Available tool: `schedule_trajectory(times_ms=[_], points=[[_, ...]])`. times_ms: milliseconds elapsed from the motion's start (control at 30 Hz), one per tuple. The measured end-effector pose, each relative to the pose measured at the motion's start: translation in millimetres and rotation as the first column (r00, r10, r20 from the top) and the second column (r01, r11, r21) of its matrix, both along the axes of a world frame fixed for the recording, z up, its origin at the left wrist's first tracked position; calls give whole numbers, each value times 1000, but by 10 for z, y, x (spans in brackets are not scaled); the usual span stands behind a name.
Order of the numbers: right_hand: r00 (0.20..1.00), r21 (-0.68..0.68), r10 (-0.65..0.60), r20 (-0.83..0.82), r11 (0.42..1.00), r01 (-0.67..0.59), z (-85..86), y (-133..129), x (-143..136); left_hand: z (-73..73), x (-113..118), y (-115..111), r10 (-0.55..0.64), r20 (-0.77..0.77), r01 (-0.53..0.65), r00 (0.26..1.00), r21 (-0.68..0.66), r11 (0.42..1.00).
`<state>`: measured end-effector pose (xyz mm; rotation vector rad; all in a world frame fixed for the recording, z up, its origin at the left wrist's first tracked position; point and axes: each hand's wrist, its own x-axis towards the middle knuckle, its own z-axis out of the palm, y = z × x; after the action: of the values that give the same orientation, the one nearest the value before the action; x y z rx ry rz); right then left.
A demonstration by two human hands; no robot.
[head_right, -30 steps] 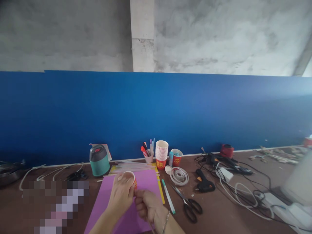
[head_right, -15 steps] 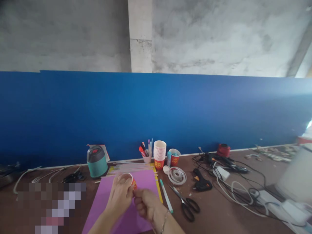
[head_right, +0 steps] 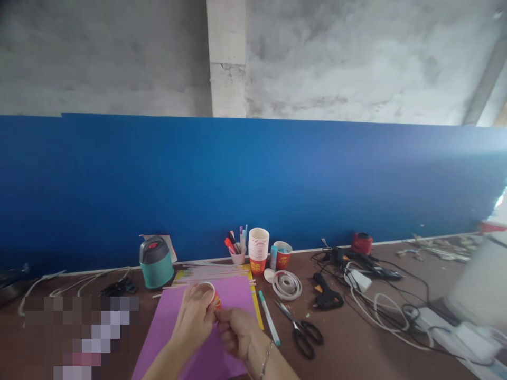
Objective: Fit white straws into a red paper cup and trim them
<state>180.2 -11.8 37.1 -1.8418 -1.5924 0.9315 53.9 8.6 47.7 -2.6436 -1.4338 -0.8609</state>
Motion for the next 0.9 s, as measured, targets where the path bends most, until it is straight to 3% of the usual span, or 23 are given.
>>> schedule_trajectory(times_ms=[233, 433, 567, 667, 733, 833, 900], points=[[979, 214, -71, 190, 976, 29, -28, -210, -168, 27, 1, -3, 9, -20, -11, 1000, -60, 998], [997, 59, 70, -41, 996, -68, 52, -49, 3, 64, -11, -9, -2, -5, 2, 1000, -33, 999], [990, 111, 132, -58, 986, -125, 176, -29, 136, 8, -46, 67, -15, 55, 20, 998, -90, 996], [986, 161, 154, 65, 973, -163, 314, -70, 246, -60, -78, 159, 17, 96, 0, 995, -174, 985], [972, 167, 106, 212, 975, -143, 384, -82, 379, -86, -103, 212, 74, 122, -44, 990, -235, 971], [926, 163, -6, 378, 985, -60, 413, -99, 706, -78, -137, 249, 147, 162, -102, 976, -256, 961], [846, 132, -125, 519, 989, 66, 390, -147, 982, -60, -146, 246, 161, 175, -120, 971, -226, 967]])
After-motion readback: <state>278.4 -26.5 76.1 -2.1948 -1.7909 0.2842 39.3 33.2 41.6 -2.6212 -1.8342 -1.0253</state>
